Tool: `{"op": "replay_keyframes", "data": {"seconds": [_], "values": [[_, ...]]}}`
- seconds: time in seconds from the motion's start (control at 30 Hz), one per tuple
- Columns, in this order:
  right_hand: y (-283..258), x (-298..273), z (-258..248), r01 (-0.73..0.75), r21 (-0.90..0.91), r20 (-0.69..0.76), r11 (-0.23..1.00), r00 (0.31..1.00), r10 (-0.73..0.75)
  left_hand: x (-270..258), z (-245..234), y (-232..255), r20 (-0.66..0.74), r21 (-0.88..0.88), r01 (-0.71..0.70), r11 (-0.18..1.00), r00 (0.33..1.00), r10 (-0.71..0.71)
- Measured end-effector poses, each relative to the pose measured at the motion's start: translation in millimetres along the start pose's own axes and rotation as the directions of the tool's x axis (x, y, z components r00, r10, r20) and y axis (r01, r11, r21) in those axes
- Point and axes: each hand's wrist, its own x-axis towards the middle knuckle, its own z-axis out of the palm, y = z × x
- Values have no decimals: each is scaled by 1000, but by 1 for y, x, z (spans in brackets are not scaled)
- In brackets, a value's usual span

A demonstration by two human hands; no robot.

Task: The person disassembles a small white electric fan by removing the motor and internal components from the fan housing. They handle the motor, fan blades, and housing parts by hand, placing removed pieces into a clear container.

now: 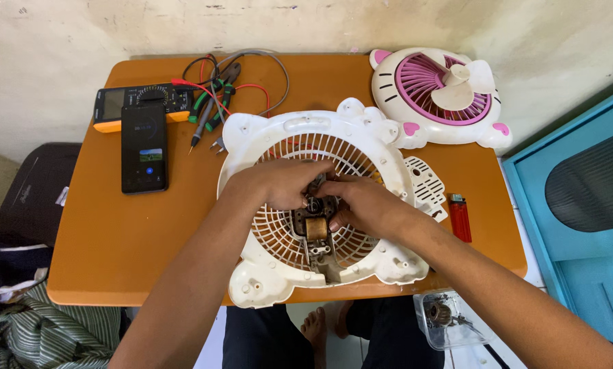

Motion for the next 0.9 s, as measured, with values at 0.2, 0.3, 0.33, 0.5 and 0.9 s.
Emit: {"op": "replay_keyframes", "data": {"seconds": [0.2,0.3,0.33,0.5,0.9], "values": [[-1,-6,2,-33,-1,-16,999,999,33,-5,3,7,-20,77,69,995,998,-67],[-2,-6,-1,28,-2,-23,1000,999,-28,-6,6,5,-46,117,63,991,997,-58],[-3,-6,-1,12,-12,-21,1000,1000,-12,-6,5,3,-52,101,40,994,998,-35],[-2,-9,1,-59,-36,-19,998,998,58,-2,6,1,-12,99,84,992,996,-83],[-6,-9,-9,-36,2,91,999,995,36,-11,4,8,44,150,86,985,995,-93]]}}
